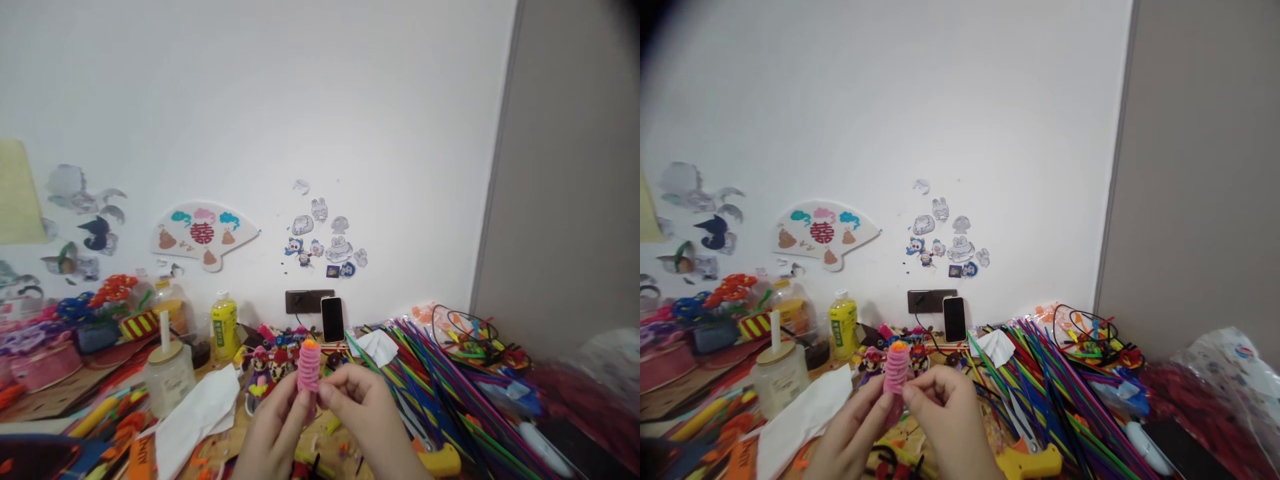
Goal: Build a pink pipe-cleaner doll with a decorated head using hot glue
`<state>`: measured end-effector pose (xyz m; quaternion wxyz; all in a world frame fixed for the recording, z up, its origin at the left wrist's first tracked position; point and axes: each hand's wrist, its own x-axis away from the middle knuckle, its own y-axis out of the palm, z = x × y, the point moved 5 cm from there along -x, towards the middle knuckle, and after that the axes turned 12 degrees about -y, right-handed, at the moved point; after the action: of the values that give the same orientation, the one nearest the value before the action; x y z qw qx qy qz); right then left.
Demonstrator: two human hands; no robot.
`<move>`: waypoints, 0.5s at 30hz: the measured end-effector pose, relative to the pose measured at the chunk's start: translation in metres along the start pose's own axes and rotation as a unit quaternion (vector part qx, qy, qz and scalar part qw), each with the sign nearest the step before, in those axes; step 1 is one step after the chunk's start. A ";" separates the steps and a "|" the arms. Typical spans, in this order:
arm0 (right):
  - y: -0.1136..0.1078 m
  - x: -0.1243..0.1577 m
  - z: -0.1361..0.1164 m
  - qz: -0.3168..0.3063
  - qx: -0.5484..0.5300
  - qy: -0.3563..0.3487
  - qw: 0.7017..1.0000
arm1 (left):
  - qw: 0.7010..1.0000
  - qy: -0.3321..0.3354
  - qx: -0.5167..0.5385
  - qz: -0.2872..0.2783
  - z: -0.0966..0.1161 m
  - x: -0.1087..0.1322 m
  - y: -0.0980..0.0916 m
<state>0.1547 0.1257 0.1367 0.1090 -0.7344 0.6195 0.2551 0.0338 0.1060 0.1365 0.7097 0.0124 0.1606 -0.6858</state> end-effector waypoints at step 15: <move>0.002 0.002 -0.014 -0.118 -0.062 0.018 0.991 | 0.970 -0.096 0.211 -0.078 -0.007 0.005 0.014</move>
<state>0.1560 0.1166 0.1477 0.0813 -0.8121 0.5132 0.2654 0.0459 0.1031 0.1262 0.6474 0.0831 -0.0557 -0.7555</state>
